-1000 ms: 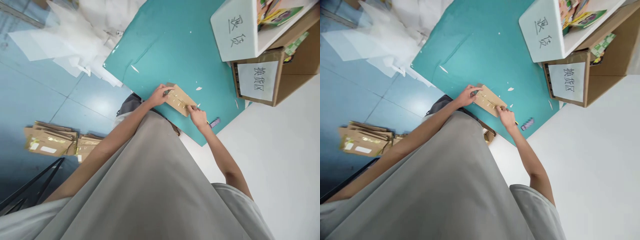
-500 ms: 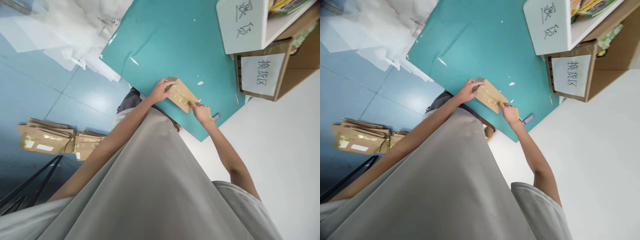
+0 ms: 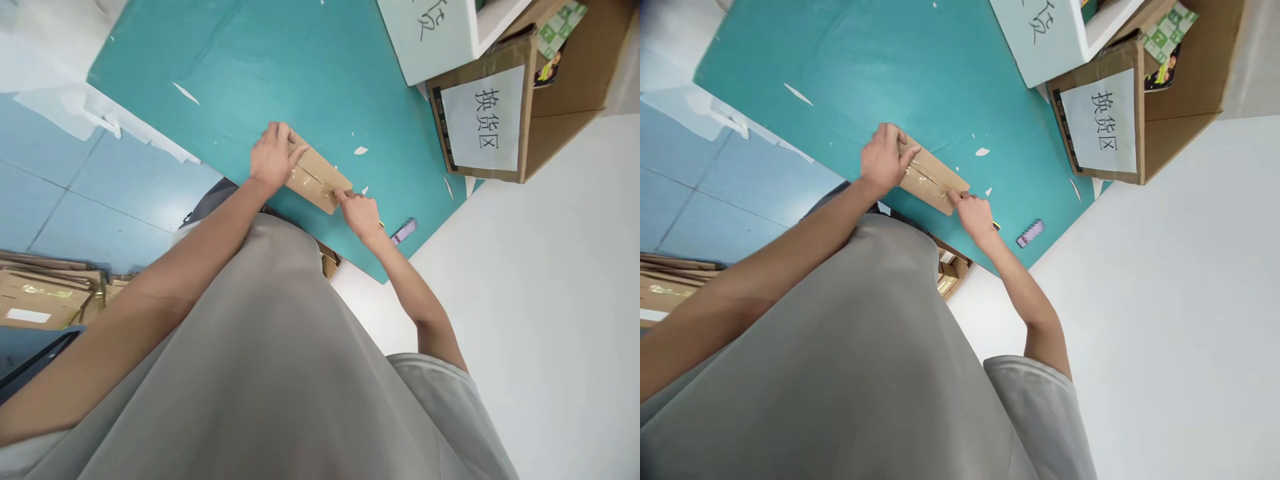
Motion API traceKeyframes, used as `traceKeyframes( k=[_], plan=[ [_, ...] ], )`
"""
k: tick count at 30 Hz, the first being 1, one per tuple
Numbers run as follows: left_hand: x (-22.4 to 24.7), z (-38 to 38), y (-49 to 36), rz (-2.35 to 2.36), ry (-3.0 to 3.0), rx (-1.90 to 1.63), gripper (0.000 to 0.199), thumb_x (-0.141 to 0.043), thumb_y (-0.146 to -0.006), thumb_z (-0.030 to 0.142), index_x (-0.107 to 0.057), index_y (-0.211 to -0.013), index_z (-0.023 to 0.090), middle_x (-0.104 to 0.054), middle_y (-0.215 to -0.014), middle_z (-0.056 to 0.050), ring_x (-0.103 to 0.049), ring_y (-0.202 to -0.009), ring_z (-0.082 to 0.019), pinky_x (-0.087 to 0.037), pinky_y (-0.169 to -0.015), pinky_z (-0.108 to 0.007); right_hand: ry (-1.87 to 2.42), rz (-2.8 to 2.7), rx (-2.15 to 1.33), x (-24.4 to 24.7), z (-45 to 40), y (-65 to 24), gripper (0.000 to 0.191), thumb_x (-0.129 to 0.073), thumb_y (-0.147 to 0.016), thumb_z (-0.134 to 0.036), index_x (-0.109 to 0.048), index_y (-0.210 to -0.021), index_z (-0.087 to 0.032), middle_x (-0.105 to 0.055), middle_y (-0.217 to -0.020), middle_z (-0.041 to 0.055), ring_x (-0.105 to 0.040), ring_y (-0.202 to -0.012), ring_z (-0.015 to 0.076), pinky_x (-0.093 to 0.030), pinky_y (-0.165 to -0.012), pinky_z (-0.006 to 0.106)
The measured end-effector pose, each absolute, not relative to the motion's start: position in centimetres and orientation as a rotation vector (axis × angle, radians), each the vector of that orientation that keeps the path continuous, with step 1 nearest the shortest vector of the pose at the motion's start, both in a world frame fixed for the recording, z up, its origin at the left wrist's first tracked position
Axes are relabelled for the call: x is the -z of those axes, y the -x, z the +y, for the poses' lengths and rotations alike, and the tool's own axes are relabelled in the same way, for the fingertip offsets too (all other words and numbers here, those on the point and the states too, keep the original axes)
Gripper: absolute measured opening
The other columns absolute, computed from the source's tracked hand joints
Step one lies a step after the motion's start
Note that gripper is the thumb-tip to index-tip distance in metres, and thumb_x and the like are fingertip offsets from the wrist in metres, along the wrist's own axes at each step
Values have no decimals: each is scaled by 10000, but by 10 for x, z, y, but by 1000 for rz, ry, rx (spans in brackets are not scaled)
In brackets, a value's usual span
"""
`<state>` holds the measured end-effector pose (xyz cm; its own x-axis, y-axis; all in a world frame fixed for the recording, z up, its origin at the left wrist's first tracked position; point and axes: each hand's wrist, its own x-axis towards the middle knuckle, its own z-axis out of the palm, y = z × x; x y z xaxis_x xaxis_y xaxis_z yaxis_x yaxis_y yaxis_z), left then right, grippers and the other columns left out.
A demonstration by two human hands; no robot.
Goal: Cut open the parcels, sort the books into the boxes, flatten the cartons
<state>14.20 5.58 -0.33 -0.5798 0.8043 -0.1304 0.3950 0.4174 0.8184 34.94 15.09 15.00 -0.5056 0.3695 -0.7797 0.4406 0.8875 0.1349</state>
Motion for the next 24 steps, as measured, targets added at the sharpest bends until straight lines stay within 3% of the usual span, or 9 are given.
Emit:
traceKeyframes(
  k=[4, 12, 20, 24],
  plan=[
    [-4, 51, -137, 2110, -990, -1014, 455, -464, -1053, 710, -551, -1216, 295, -655, -1171, -58, -531, -1263, -213, -385, -1210, -444, -593, 2133, 72, -153, 154, -374, 537, -316, -1093, -105, -446, -1586, -273, -712, -1256, 165, -703, -1028, 242, -504, -782, 295],
    [-15, 54, -135, 2139, -968, -955, 518, -492, -1024, 753, -509, -1155, 252, -661, -1136, -25, -508, -1163, -197, -393, -1177, -476, -616, 2216, 159, -143, 162, -408, 455, -306, -1107, -159, -542, -1478, -274, -715, -1231, 160, -673, -1008, 248, -444, -745, 286],
    [-8, 51, -134, 2190, -1050, -1064, 632, -471, -944, 861, -575, -1095, 255, -664, -1131, -102, -664, -1177, -294, -505, -1101, -480, -803, 2213, 331, -130, 162, -465, 380, -387, -1112, -234, -615, -1416, -259, -758, -1202, 156, -716, -975, 255, -438, -736, 295],
    [0, 49, -134, 2214, -1067, -1088, 604, -506, -956, 820, -581, -1100, 238, -678, -1137, -115, -690, -1135, -291, -517, -1097, -456, -1301, 2215, 732, -106, 158, -498, 354, -486, -1102, -390, -611, -1403, -252, -813, -1087, 85, -741, -852, 239, -503, -763, 309]
  ],
)
